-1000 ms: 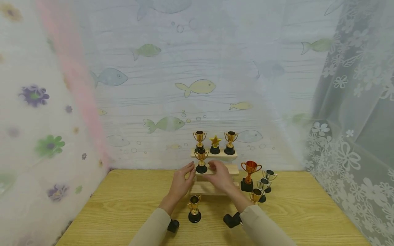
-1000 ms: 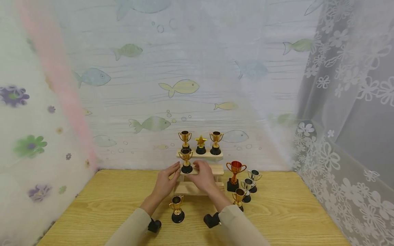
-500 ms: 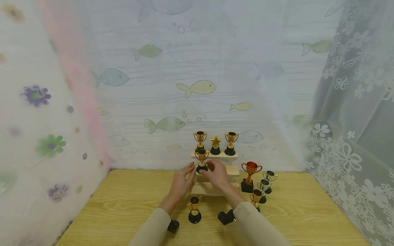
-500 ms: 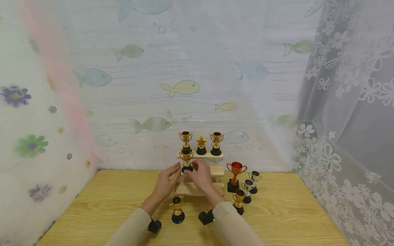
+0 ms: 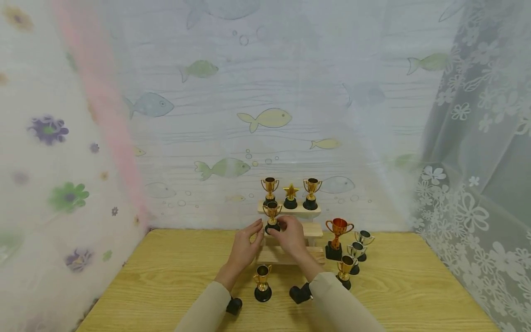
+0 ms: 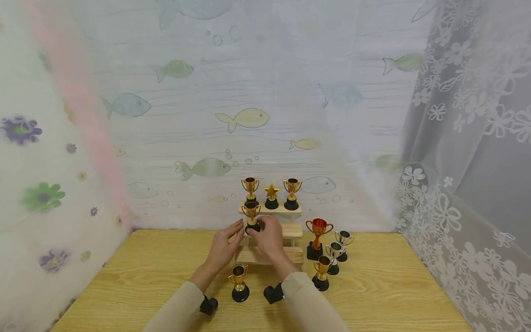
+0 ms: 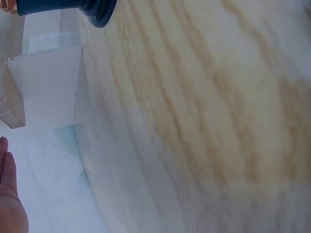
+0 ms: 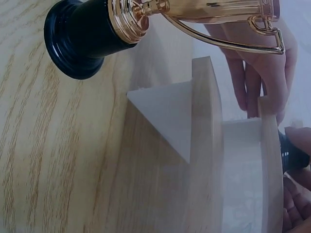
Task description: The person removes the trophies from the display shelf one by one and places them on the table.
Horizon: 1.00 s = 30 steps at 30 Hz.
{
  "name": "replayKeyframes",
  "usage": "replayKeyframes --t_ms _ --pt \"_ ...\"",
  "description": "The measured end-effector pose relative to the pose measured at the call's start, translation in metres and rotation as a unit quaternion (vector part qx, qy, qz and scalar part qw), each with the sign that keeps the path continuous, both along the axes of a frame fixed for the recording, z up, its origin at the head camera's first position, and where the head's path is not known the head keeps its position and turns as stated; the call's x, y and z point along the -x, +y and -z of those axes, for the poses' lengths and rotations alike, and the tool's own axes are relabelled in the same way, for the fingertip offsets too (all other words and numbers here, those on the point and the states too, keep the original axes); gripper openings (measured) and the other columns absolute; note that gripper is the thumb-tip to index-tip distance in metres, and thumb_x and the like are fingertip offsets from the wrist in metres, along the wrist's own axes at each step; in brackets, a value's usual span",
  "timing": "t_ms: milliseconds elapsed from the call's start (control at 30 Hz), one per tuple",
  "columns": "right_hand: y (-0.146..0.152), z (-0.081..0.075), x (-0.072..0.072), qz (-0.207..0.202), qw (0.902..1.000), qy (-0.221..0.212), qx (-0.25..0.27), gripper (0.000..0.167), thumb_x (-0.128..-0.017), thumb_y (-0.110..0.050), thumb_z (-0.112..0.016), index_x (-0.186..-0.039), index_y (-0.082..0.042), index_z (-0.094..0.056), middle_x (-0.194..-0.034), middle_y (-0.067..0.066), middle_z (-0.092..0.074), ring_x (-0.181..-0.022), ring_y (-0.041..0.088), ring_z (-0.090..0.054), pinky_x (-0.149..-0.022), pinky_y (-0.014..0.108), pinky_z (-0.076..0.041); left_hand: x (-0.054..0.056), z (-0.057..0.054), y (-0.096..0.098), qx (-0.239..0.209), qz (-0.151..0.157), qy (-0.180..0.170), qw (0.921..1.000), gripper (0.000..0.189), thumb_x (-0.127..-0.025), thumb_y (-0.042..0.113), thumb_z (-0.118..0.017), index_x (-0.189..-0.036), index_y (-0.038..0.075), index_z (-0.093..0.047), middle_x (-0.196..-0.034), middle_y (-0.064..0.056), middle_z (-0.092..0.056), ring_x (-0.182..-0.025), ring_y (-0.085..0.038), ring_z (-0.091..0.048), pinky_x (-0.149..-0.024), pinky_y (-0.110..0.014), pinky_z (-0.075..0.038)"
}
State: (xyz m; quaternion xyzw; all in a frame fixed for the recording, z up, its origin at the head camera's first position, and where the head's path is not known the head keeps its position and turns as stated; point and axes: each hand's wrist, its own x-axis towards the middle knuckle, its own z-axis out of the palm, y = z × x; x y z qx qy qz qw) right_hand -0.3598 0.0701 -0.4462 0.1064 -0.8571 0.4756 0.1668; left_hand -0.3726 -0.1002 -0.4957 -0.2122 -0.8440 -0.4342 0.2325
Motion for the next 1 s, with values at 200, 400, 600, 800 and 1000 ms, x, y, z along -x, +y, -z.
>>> replayKeyframes --t_ms 200,400,600,800,1000 --pt "0.000 0.001 0.001 0.006 0.9999 0.008 -0.008 0.033 -0.087 -0.015 -0.083 -0.114 0.003 -0.073 -0.107 0.014 -0.065 -0.093 0.027 -0.061 -0.080 0.046 -0.054 0.000 0.001 0.001 -0.001 -0.003 -0.003 1.0000 0.038 -0.105 0.022 -0.060 -0.134 -0.002 -0.065 -0.144 -0.015 -0.059 -0.133 -0.033 -0.056 -0.109 -0.051 -0.047" --pt "0.002 -0.001 -0.002 0.010 0.9999 0.004 -0.001 0.033 -0.087 -0.015 -0.083 -0.114 0.002 -0.073 -0.109 0.013 -0.065 -0.094 0.028 -0.062 -0.080 0.046 -0.055 -0.002 0.000 0.002 -0.003 0.003 -0.009 1.0000 0.039 -0.106 0.021 -0.059 -0.134 -0.004 -0.064 -0.145 -0.017 -0.058 -0.134 -0.034 -0.055 -0.109 -0.053 -0.046" --pt "0.006 -0.003 -0.007 0.002 1.0000 -0.007 -0.004 0.034 -0.087 -0.017 -0.083 -0.114 0.001 -0.073 -0.111 0.012 -0.065 -0.094 0.027 -0.061 -0.079 0.044 -0.055 -0.002 0.000 0.002 -0.005 0.004 -0.010 0.9999 0.038 -0.105 0.020 -0.060 -0.134 -0.005 -0.064 -0.145 -0.017 -0.058 -0.133 -0.035 -0.055 -0.109 -0.053 -0.046" --pt "0.011 -0.004 -0.012 0.000 0.9998 -0.013 -0.018 0.036 -0.087 -0.018 -0.083 -0.117 0.001 -0.072 -0.109 0.011 -0.066 -0.093 0.026 -0.061 -0.078 0.043 -0.056 -0.002 -0.002 0.002 -0.007 0.002 -0.012 0.9999 0.037 -0.105 0.017 -0.061 -0.134 -0.005 -0.064 -0.145 -0.016 -0.058 -0.133 -0.035 -0.056 -0.109 -0.054 -0.046" --pt "0.018 -0.005 -0.017 0.002 0.9997 -0.014 -0.022 0.032 -0.086 -0.016 -0.084 -0.111 0.000 -0.073 -0.104 0.010 -0.067 -0.090 0.025 -0.062 -0.076 0.043 -0.056 -0.003 -0.003 0.002 -0.007 0.001 -0.014 0.9999 0.036 -0.104 0.013 -0.062 -0.134 -0.006 -0.064 -0.145 -0.016 -0.058 -0.134 -0.036 -0.055 -0.109 -0.054 -0.046"
